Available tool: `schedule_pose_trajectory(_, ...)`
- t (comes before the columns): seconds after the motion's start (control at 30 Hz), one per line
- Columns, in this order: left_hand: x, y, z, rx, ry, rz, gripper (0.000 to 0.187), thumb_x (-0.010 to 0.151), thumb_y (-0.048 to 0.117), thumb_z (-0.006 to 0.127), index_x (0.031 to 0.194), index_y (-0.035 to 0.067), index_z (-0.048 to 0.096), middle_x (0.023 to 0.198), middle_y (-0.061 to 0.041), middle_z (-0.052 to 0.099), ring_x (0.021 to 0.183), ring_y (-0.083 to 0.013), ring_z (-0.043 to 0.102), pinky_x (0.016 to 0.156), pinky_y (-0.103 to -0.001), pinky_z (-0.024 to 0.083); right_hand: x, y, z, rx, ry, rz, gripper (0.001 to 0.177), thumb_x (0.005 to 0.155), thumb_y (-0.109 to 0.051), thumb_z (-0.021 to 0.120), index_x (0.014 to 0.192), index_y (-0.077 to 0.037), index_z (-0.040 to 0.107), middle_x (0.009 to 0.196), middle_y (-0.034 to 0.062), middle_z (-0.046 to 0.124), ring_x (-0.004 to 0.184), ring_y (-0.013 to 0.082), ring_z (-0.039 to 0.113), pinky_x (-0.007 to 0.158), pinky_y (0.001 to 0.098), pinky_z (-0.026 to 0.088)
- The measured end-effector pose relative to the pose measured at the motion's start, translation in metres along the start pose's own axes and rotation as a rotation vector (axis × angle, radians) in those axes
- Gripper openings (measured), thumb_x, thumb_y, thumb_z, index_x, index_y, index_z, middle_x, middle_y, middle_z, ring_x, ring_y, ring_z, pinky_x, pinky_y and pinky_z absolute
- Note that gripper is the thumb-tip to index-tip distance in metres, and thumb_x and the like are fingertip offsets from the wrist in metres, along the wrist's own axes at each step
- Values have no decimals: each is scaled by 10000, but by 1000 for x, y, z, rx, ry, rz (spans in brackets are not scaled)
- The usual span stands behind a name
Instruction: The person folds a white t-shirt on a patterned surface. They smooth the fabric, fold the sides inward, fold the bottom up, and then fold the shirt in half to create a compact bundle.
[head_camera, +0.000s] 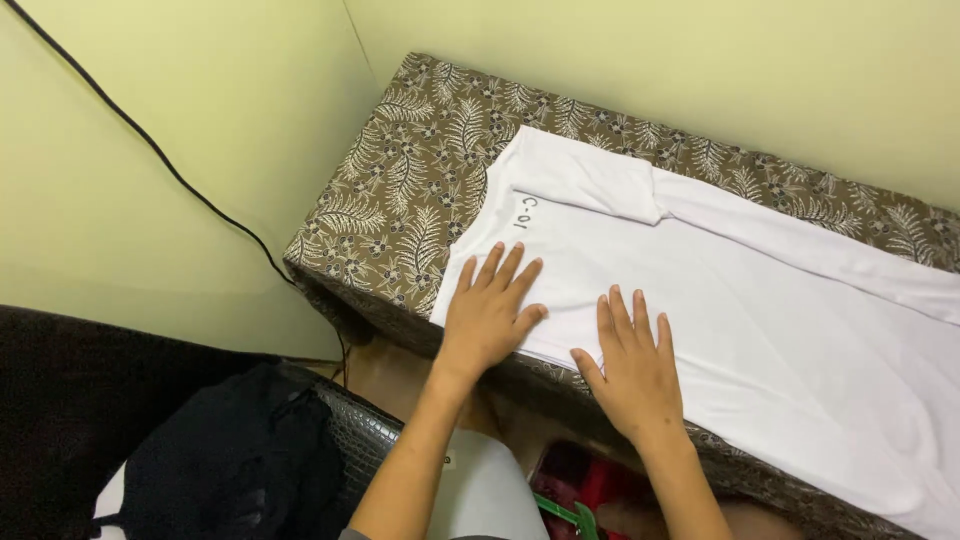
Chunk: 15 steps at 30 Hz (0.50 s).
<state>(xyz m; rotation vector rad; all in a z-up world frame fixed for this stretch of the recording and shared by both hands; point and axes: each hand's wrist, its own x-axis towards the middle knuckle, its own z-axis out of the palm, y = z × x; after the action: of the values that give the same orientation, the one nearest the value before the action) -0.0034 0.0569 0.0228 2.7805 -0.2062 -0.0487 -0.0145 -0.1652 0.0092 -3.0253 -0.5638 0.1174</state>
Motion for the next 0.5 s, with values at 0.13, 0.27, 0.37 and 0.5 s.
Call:
schedule_pose_trajectory(0.13, -6, -30, 1, 77, -52, -96, 719, 1014, 631, 249, 1595, 216, 338, 1685, -119, 258, 1573, -323, 150, 1234, -606, 40, 3, 5, 13, -35, 6, 1, 785, 1010, -673, 274, 1579, -132, 299, 1685, 81, 229, 1571, 293, 122, 1254, 524, 44)
schedule_pose_trajectory(0.27, -1, -55, 37, 114, 306, -60, 764, 955, 678, 378, 1552, 202, 397, 1656, -55, 301, 1542, -279, 173, 1193, -662, 73, 3, 9, 28, -134, 222, -72, 772, 986, -598, 315, 1556, -79, 300, 1674, 79, 248, 1566, 276, 131, 1237, 520, 101)
schedule_pose_trajectory(0.37, 4, -63, 21, 114, 185, -187, 789, 964, 678, 289, 1574, 178, 316, 1674, -58, 226, 1548, -295, 47, 1191, -661, 16, 3, 8, 25, -128, 230, -75, 764, 989, -586, 317, 1552, -70, 311, 1668, 88, 264, 1562, 278, 149, 1237, 523, 107)
schedule_pose_trajectory(0.5, -2, -38, -27, -69, 180, -273, 778, 1013, 598, 359, 1573, 58, 358, 1643, -230, 302, 1568, -372, 106, 1208, -631, -35, 1, -5, 2, -60, 13, 30, 754, 1018, -654, 247, 1577, -151, 296, 1684, 60, 232, 1567, 257, 134, 1258, 512, 33)
